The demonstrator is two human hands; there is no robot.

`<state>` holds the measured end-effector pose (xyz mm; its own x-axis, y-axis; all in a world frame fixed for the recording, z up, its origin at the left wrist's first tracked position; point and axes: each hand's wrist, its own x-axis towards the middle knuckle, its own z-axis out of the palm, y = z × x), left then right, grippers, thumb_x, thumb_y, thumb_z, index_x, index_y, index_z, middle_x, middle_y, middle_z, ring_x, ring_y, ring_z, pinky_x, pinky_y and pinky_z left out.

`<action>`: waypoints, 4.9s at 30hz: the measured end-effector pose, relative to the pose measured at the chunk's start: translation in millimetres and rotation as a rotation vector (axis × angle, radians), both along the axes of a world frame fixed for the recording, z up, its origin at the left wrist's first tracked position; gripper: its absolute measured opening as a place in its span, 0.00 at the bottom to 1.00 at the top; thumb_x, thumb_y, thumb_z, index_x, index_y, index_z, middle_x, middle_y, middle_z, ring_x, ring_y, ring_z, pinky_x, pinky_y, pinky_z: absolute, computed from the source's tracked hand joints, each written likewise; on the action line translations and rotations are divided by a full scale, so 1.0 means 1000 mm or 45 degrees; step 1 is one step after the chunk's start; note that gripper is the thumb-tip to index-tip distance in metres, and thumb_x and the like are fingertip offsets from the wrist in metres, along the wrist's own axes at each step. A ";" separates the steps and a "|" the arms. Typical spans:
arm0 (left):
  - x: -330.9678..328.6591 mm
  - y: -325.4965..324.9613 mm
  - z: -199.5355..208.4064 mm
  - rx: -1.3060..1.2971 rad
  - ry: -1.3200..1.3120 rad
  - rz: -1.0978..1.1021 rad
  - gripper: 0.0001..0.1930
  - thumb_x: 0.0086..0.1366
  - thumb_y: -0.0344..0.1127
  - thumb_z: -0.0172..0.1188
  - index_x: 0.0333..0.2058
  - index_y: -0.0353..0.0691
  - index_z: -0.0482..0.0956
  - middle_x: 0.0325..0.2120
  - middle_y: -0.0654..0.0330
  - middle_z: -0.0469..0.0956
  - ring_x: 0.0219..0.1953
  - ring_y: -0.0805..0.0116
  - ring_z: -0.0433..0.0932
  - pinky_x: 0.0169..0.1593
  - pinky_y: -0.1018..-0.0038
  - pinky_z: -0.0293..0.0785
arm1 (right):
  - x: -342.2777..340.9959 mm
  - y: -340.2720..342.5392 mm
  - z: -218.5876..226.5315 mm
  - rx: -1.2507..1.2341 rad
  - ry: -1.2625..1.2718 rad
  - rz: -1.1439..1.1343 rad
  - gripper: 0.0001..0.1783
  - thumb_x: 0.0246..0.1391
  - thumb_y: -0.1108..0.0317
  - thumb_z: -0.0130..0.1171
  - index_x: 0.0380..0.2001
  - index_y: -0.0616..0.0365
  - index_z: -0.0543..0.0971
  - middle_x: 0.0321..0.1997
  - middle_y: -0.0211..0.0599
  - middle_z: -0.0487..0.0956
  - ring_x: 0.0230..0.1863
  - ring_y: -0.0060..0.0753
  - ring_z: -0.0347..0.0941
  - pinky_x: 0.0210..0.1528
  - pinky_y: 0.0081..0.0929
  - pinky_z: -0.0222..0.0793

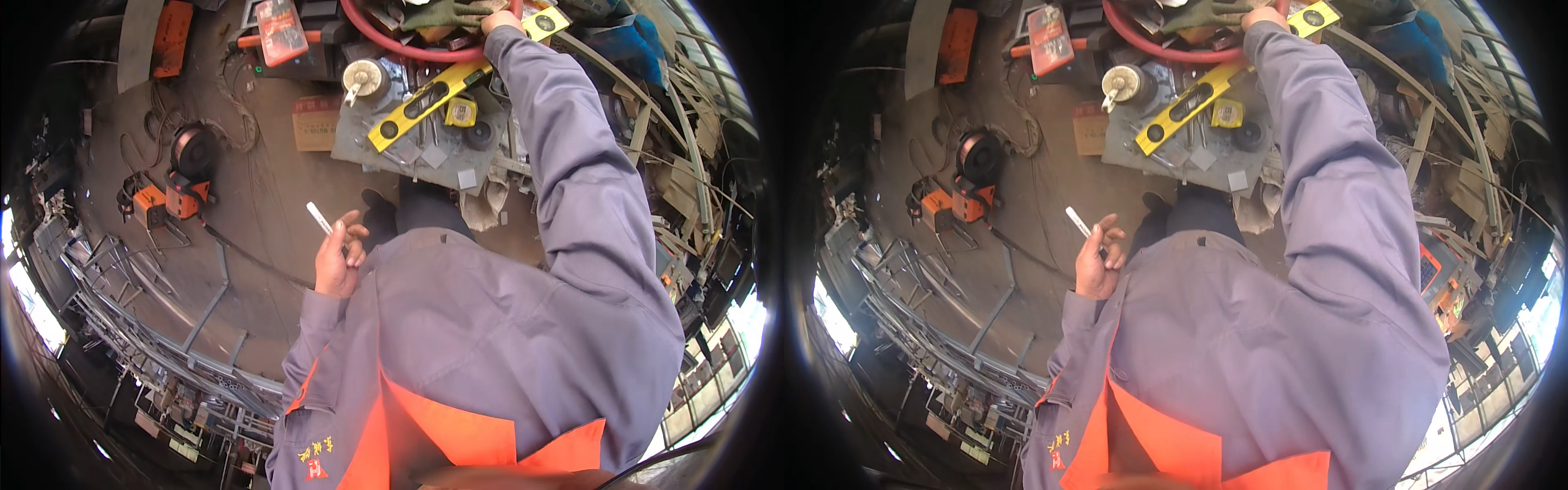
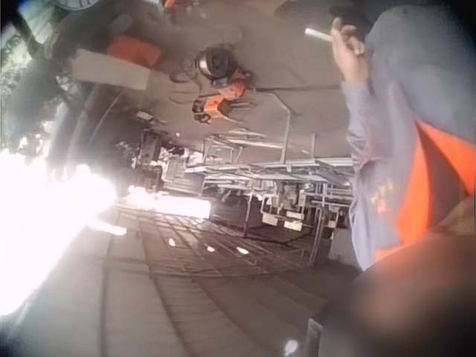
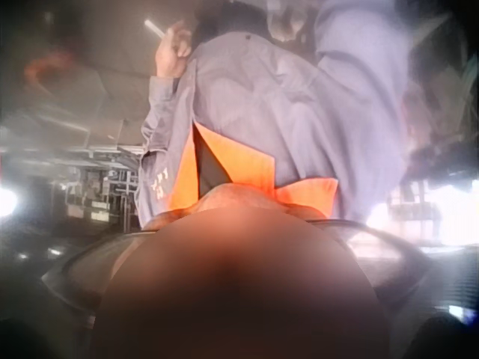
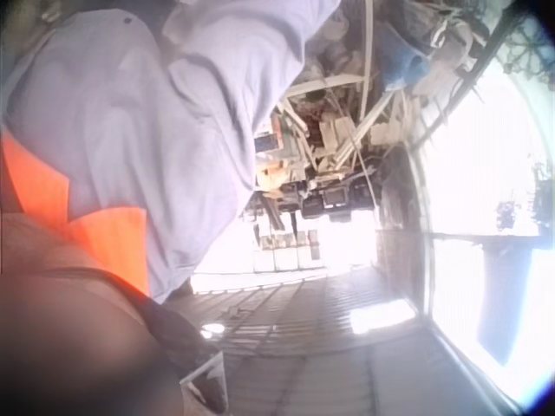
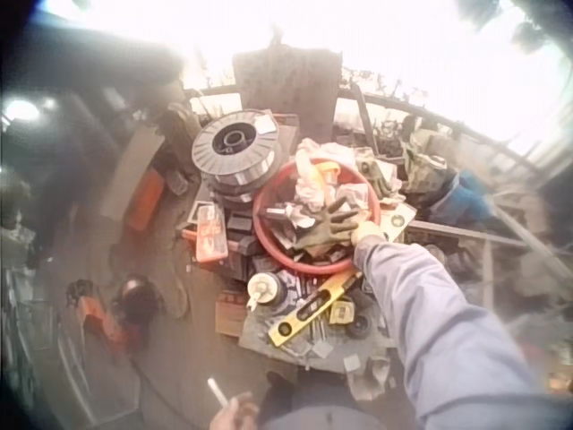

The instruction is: The person marks a metal frame with a white marker, then uses a welding torch to join metal bars on a frame. The person repeatedly aligns and welds multiple joints on the frame structure.

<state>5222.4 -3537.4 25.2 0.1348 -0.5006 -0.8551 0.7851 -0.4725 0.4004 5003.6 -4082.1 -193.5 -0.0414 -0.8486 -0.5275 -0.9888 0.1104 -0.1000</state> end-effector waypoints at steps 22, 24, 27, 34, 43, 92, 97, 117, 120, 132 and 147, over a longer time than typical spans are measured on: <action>0.012 0.103 -0.005 -0.229 -0.007 0.047 0.22 0.81 0.50 0.49 0.58 0.37 0.73 0.33 0.65 0.74 0.28 0.78 0.65 0.36 0.77 0.65 | -0.038 0.505 0.030 0.815 -0.557 0.239 0.22 0.61 0.51 0.63 0.53 0.51 0.85 0.54 0.43 0.86 0.59 0.46 0.81 0.64 0.37 0.72; 0.014 0.127 -0.006 -0.272 -0.012 0.072 0.21 0.82 0.49 0.48 0.57 0.38 0.73 0.33 0.66 0.74 0.29 0.78 0.66 0.36 0.77 0.65 | -0.021 0.518 0.049 0.684 -0.526 0.303 0.21 0.61 0.51 0.62 0.52 0.49 0.85 0.54 0.43 0.86 0.57 0.47 0.81 0.62 0.38 0.73; 0.019 0.165 -0.007 -0.327 -0.039 0.109 0.18 0.81 0.47 0.49 0.57 0.40 0.74 0.34 0.67 0.75 0.30 0.78 0.68 0.37 0.78 0.65 | 0.007 0.528 0.079 0.648 -0.529 0.241 0.22 0.61 0.52 0.63 0.53 0.50 0.85 0.53 0.44 0.86 0.56 0.46 0.82 0.61 0.39 0.75; 0.026 0.257 0.005 -0.534 -0.123 0.263 0.17 0.80 0.39 0.54 0.62 0.42 0.74 0.37 0.67 0.78 0.34 0.80 0.71 0.39 0.80 0.68 | 0.104 0.597 0.173 0.909 -1.081 0.247 0.22 0.65 0.56 0.63 0.57 0.56 0.83 0.49 0.40 0.87 0.52 0.36 0.83 0.57 0.34 0.76; 0.038 0.410 0.029 -0.641 -0.437 0.520 0.15 0.80 0.44 0.54 0.55 0.42 0.78 0.35 0.68 0.76 0.32 0.79 0.69 0.37 0.80 0.68 | 0.222 0.758 0.272 1.284 -1.346 0.765 0.19 0.71 0.61 0.59 0.55 0.64 0.79 0.43 0.32 0.84 0.43 0.21 0.78 0.47 0.25 0.75; -0.272 0.723 -0.050 0.902 -0.836 1.889 0.28 0.73 0.55 0.55 0.60 0.40 0.77 0.57 0.44 0.79 0.60 0.43 0.76 0.65 0.55 0.70 | 0.406 1.197 0.036 0.681 0.686 3.377 0.31 0.66 0.51 0.56 0.65 0.62 0.74 0.63 0.50 0.77 0.62 0.46 0.74 0.62 0.41 0.70; -0.313 0.748 -0.039 0.967 -0.717 1.946 0.30 0.73 0.56 0.56 0.63 0.40 0.75 0.59 0.46 0.78 0.62 0.45 0.75 0.66 0.56 0.69 | 0.394 1.241 0.053 1.164 0.884 3.186 0.35 0.67 0.51 0.54 0.70 0.62 0.70 0.70 0.53 0.73 0.72 0.46 0.68 0.72 0.37 0.62; -0.317 0.855 -0.029 1.211 -0.298 2.407 0.28 0.74 0.50 0.60 0.64 0.38 0.73 0.58 0.45 0.79 0.60 0.48 0.78 0.62 0.60 0.74 | 0.326 1.524 0.039 0.874 1.131 4.165 0.11 0.59 0.65 0.58 0.44 0.47 0.84 0.40 0.36 0.86 0.43 0.36 0.82 0.48 0.37 0.76; -0.331 0.873 -0.030 1.144 -0.364 2.504 0.28 0.74 0.50 0.60 0.64 0.37 0.74 0.57 0.44 0.79 0.60 0.49 0.79 0.62 0.60 0.74 | 0.295 1.574 0.068 0.522 0.984 4.396 0.16 0.60 0.64 0.60 0.51 0.49 0.83 0.45 0.41 0.87 0.48 0.44 0.83 0.52 0.40 0.77; -0.366 0.906 -0.044 1.323 -0.348 2.536 0.25 0.72 0.49 0.61 0.60 0.39 0.78 0.53 0.45 0.82 0.53 0.49 0.82 0.56 0.59 0.78 | 0.093 1.760 0.208 1.443 -0.223 4.021 0.21 0.63 0.56 0.61 0.54 0.55 0.81 0.52 0.51 0.84 0.53 0.52 0.81 0.55 0.41 0.76; -0.442 1.143 0.012 1.865 0.001 2.638 0.17 0.74 0.41 0.62 0.53 0.36 0.84 0.42 0.56 0.88 0.42 0.74 0.83 0.46 0.72 0.78 | 0.004 1.864 0.135 0.744 -0.304 4.885 0.49 0.54 0.54 0.71 0.73 0.55 0.60 0.66 0.50 0.71 0.66 0.54 0.69 0.68 0.50 0.65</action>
